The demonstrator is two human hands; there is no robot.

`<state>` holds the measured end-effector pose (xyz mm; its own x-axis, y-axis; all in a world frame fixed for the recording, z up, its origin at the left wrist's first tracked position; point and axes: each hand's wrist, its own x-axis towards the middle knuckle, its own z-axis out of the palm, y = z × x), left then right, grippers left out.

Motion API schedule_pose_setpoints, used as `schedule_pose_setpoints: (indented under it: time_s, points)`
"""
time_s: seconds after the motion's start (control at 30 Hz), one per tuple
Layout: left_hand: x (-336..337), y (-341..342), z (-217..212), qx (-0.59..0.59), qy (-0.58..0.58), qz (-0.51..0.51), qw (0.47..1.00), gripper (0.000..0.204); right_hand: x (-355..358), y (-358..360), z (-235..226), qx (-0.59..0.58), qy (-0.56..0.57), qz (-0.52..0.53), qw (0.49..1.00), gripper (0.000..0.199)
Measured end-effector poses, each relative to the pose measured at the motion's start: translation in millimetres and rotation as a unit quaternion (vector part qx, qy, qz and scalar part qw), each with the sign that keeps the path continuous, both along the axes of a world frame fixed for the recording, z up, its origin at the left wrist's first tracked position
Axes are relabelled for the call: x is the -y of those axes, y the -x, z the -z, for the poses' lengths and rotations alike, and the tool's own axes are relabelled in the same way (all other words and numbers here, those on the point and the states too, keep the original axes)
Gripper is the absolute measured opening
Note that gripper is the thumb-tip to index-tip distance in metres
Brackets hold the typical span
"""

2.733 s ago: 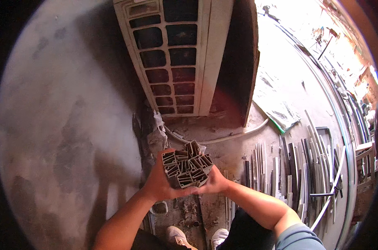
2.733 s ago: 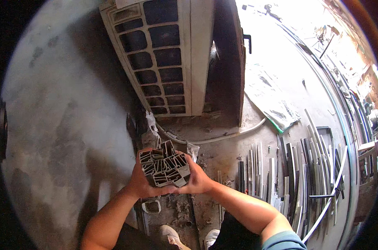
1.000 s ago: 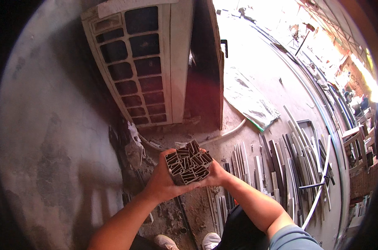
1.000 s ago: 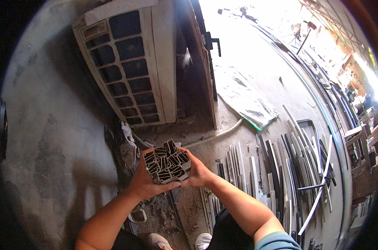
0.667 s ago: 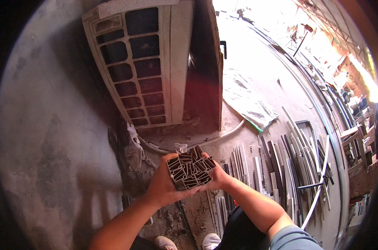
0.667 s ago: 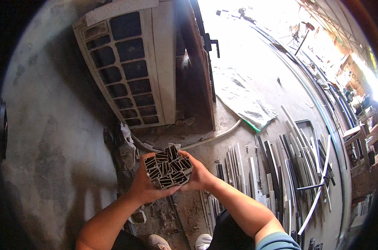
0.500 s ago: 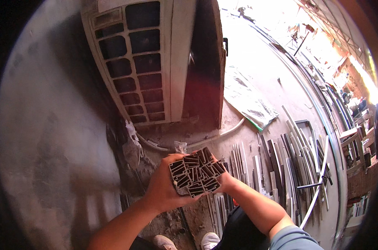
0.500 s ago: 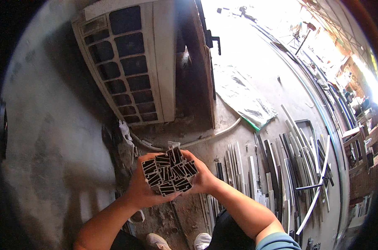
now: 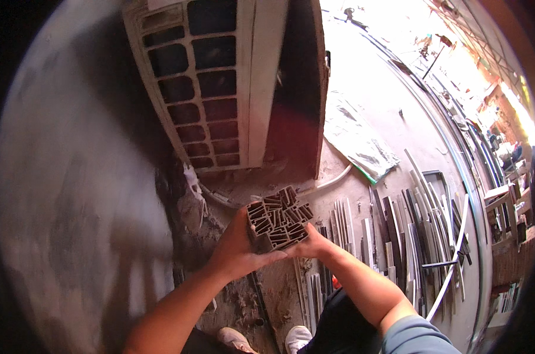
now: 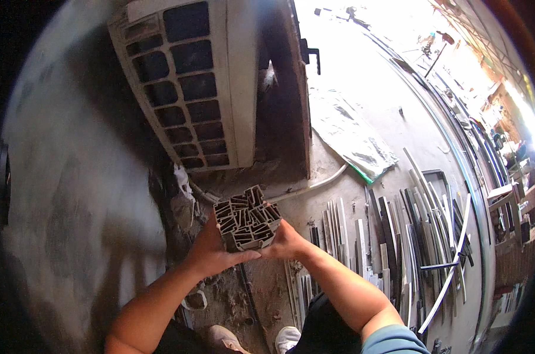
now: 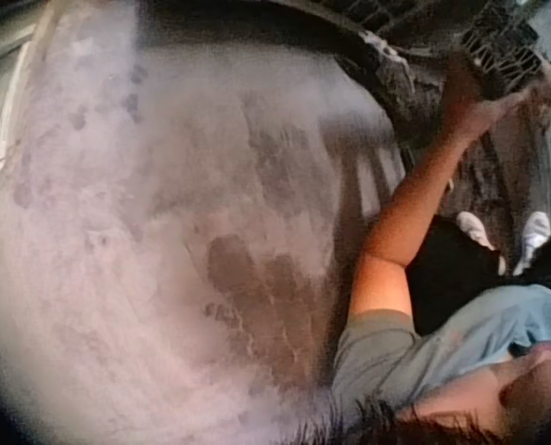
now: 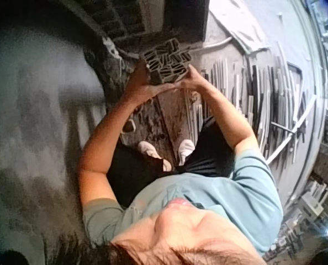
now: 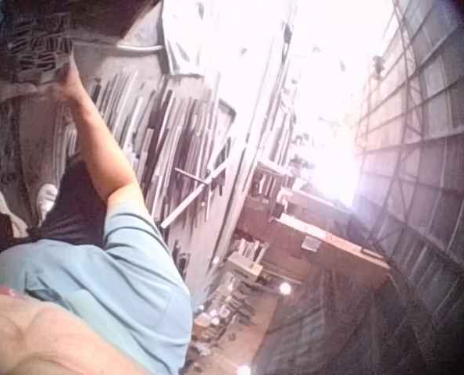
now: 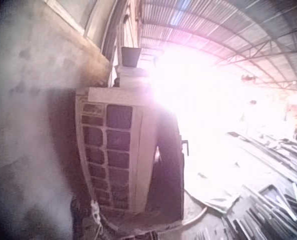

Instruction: The person picks up metal extrusions from a pile on the floor, bundles them together by hand, and sets the bundles aside in a workspace.

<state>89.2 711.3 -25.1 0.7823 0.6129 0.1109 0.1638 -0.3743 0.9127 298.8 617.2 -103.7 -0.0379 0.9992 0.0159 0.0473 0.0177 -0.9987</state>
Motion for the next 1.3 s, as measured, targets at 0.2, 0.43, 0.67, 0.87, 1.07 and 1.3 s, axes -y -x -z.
schedule_pose_setpoints:
  time_s: [0.2,0.43,0.67,0.87,1.07,1.3]
  points:
    - [-5.0,6.0,-5.1,-0.054,-0.031,-0.024,0.998,0.105,0.5,-5.1,15.1,0.046,0.074,0.008,0.996,0.100]
    - [-10.8,-4.3,-1.2,0.006,-0.075,-0.042,0.996,0.094,-11.9,-10.2,-1.7,0.000,-0.024,0.055,0.998,0.086]
    - [-9.7,-25.9,-9.6,-0.002,-0.026,-0.025,0.999,0.095,-5.5,-19.9,-26.7,0.060,-0.017,0.093,0.994,0.071]
    - [-17.1,-26.9,14.1,-0.029,-0.004,-0.020,0.999,0.099,-10.1,-19.4,-8.3,0.050,0.036,0.081,0.995,0.085]
    - [-22.5,-17.1,6.0,-0.039,-0.014,0.005,0.999,0.104,-11.5,-26.2,-12.4,0.283,0.016,0.029,0.958,0.079]
    - [-64.1,35.0,15.9,-0.035,-0.077,-0.069,0.994,0.078,0.2,-60.7,34.1,0.551,-0.297,-0.005,0.780,0.058]
